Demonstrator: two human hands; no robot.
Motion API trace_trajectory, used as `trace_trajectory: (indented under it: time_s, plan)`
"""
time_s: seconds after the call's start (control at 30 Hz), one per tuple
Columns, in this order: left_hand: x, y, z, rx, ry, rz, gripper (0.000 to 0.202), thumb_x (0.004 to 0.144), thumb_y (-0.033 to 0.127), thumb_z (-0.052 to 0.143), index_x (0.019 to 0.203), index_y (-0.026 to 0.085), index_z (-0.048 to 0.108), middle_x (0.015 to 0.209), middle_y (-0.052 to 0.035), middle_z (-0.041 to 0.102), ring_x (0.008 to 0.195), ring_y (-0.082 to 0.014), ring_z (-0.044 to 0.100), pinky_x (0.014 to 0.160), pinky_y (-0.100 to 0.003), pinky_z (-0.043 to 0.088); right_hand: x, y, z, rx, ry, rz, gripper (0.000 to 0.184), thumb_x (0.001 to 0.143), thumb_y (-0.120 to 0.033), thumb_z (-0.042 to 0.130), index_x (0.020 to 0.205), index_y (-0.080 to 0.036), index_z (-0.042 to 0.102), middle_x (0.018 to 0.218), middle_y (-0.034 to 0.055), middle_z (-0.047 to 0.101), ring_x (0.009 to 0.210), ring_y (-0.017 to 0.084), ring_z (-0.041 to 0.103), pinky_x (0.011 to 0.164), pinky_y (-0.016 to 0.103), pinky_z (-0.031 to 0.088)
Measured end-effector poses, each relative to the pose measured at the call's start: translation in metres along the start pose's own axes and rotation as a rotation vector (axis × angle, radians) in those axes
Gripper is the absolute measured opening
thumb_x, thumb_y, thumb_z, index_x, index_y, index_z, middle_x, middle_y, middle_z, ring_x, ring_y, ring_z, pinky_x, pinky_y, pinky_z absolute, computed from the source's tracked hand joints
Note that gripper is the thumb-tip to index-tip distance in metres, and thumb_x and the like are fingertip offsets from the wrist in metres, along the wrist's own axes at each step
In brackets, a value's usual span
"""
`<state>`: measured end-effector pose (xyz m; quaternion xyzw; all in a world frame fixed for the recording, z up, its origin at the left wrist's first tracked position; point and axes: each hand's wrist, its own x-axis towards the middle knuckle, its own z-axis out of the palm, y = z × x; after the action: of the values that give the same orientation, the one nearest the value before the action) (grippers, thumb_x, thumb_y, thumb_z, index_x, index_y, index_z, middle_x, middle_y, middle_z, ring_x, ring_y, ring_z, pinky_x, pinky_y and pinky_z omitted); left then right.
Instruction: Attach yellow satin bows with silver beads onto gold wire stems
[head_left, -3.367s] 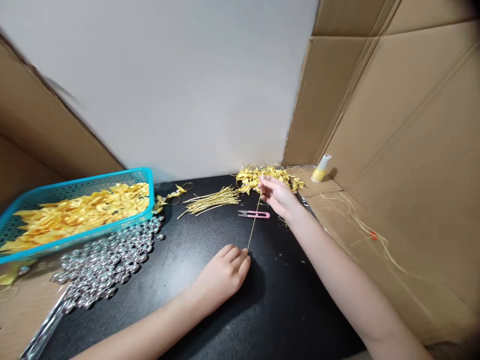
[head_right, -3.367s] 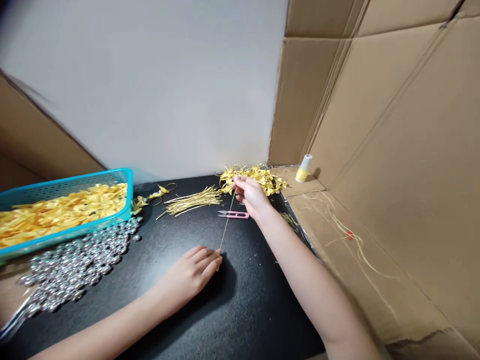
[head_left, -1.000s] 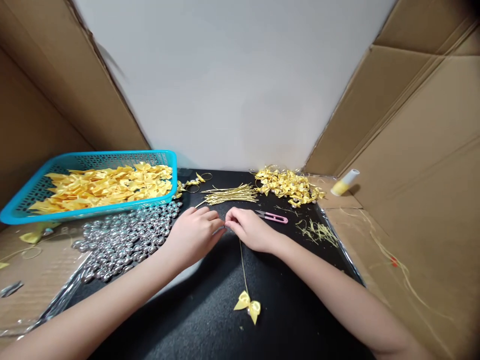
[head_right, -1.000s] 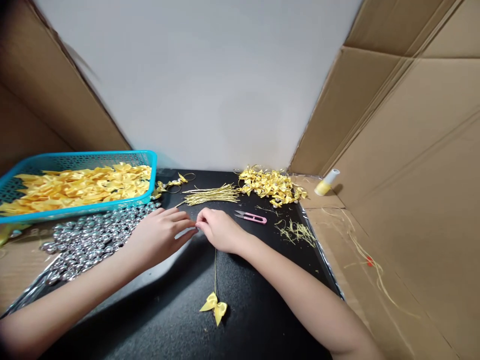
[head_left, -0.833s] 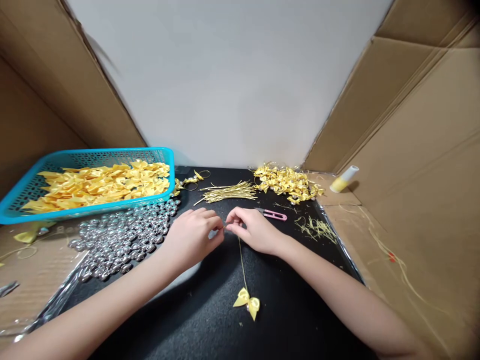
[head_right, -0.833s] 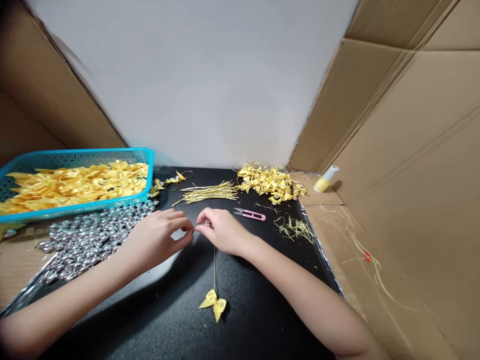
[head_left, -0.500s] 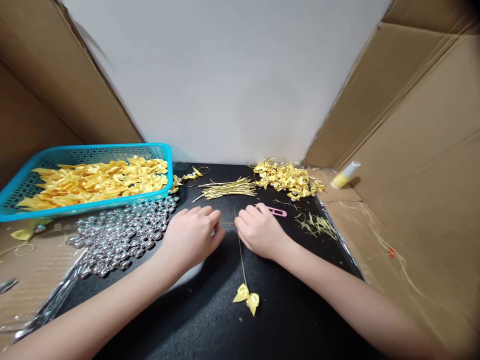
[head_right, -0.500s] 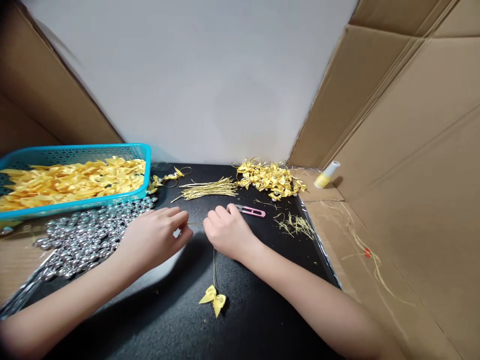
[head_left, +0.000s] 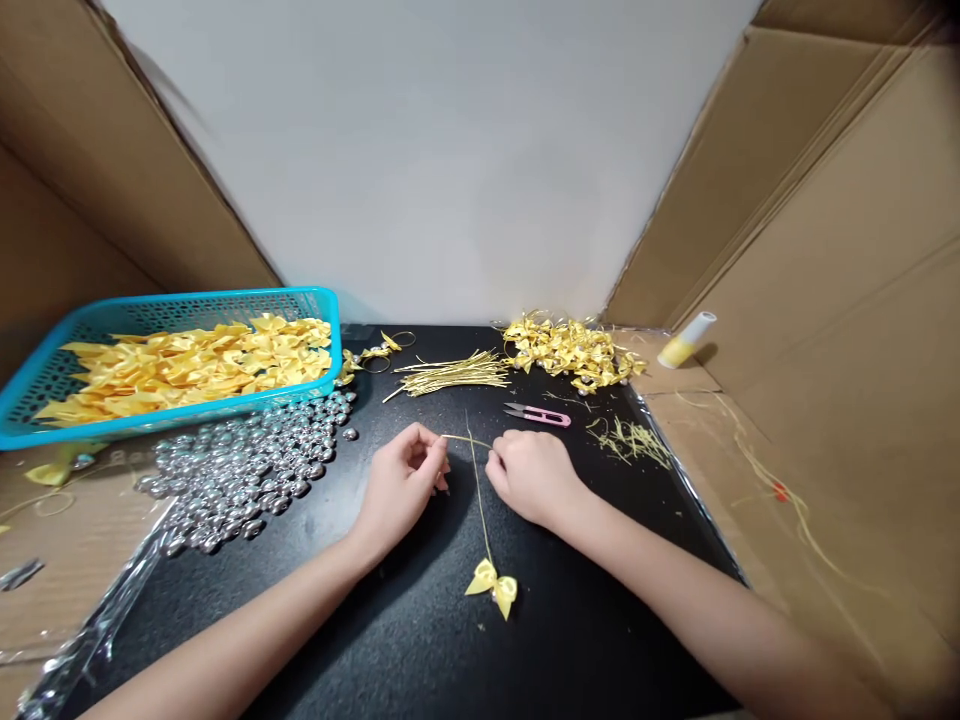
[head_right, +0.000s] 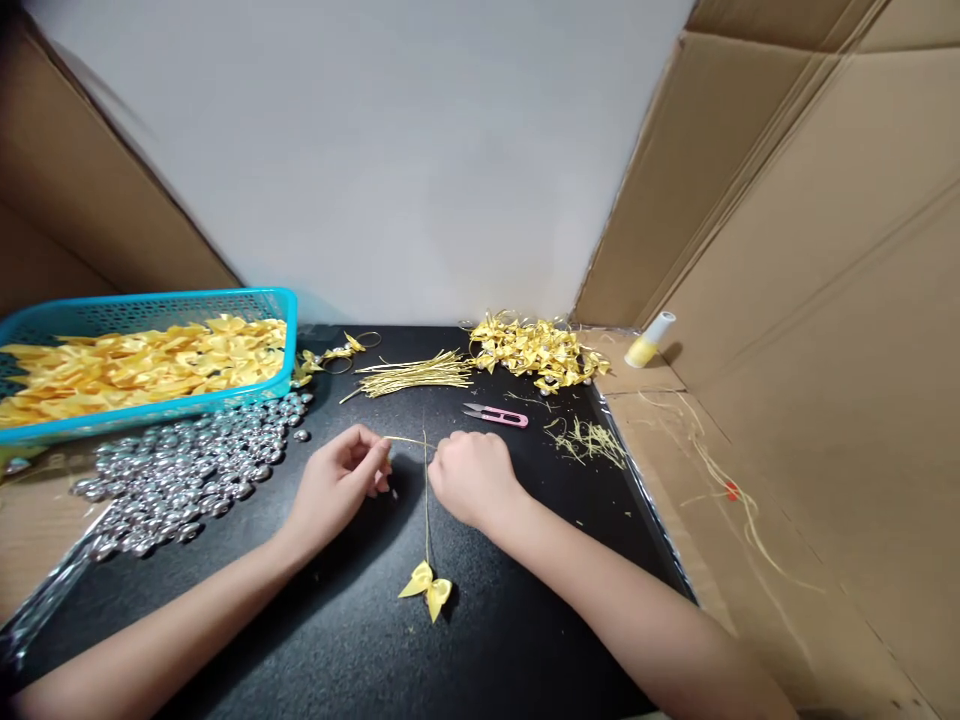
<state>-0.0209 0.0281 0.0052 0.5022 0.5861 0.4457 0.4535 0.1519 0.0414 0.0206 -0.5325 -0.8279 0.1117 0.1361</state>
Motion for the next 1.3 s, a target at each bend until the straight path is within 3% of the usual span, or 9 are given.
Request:
trace_trajectory:
  time_s: [0.13,0.27,0.4,0.5,0.7,0.9,1.1,1.3]
  plan:
    - [-0.008,-0.006,0.016,-0.228,-0.035,-0.154,0.028,0.072,0.042,0.065,0.073,0.016,0.053,0.065,-0.0013,0.064,0.051,-0.0123,0.057,0.053,-0.025,0.048,-0.008,0.006,0.007,0.255,0.080,0.128,0.037,0.094,-0.021,0.041,0.061,-0.015,0.056,0.062,0.0021,0.061,0.058,0.012,0.055,0.055,0.023,0.034]
    - [-0.017,-0.003,0.025,-0.301,-0.024,-0.176,0.028,0.069,0.039,0.070,0.076,0.014,0.061,0.075,-0.0030,0.066,0.066,-0.0116,0.060,0.064,-0.022,0.049,-0.017,0.005,0.013,0.506,0.128,0.238,0.037,0.097,-0.028,0.035,0.073,-0.014,0.060,0.058,-0.0001,0.057,0.052,0.010,0.055,0.050,0.020,0.039]
    - [-0.028,-0.002,0.027,-0.292,-0.002,-0.132,0.026,0.070,0.037,0.074,0.077,0.014,0.063,0.064,0.0033,0.057,0.057,-0.0076,0.049,0.055,-0.017,0.040,-0.028,-0.003,0.013,1.084,0.167,0.413,0.026,0.086,-0.036,0.055,0.073,-0.014,0.063,0.055,-0.0016,0.057,0.045,0.010,0.054,0.047,0.021,0.042]
    - [-0.035,-0.005,0.025,-0.290,-0.012,-0.144,0.025,0.074,0.038,0.071,0.079,0.015,0.061,0.060,0.0051,0.054,0.051,-0.0074,0.046,0.050,-0.018,0.039,-0.034,-0.009,0.014,1.308,0.173,0.486,0.025,0.075,-0.038,0.068,0.065,-0.015,0.064,0.050,-0.0021,0.057,0.043,0.010,0.054,0.044,0.021,0.042]
    - [-0.044,-0.012,0.027,-0.382,-0.061,-0.171,0.023,0.078,0.036,0.067,0.080,0.017,0.055,0.063,0.0037,0.060,0.053,-0.0080,0.053,0.052,-0.018,0.043,-0.039,-0.015,0.023,1.488,0.204,0.597,0.023,0.061,-0.029,0.080,0.073,-0.013,0.068,0.062,0.0014,0.067,0.051,0.012,0.062,0.046,0.022,0.048]
    - [-0.054,-0.015,0.031,-0.399,-0.096,-0.153,0.024,0.079,0.034,0.068,0.077,0.017,0.052,0.066,0.0031,0.063,0.057,-0.0078,0.056,0.056,-0.018,0.046,-0.047,-0.017,0.028,1.530,0.242,0.630,0.022,0.059,-0.027,0.082,0.070,-0.015,0.067,0.067,0.0015,0.069,0.062,0.013,0.066,0.054,0.022,0.052]
    - [-0.056,-0.015,0.030,-0.384,-0.038,-0.165,0.031,0.072,0.031,0.076,0.097,0.017,0.065,0.075,0.0000,0.070,0.065,-0.0108,0.062,0.062,-0.020,0.051,-0.049,-0.016,0.021,1.583,0.302,0.681,0.026,0.053,-0.022,0.085,0.068,-0.015,0.065,0.070,0.0021,0.071,0.063,0.013,0.065,0.052,0.020,0.050]
    - [-0.054,-0.014,0.030,-0.395,-0.015,-0.189,0.020,0.066,0.029,0.079,0.076,0.017,0.067,0.071,-0.0015,0.071,0.066,-0.0130,0.065,0.065,-0.022,0.052,-0.051,-0.019,0.018,1.744,0.263,0.736,0.033,0.048,-0.024,0.089,0.066,-0.015,0.062,0.067,0.0005,0.070,0.062,0.011,0.066,0.061,0.022,0.053]
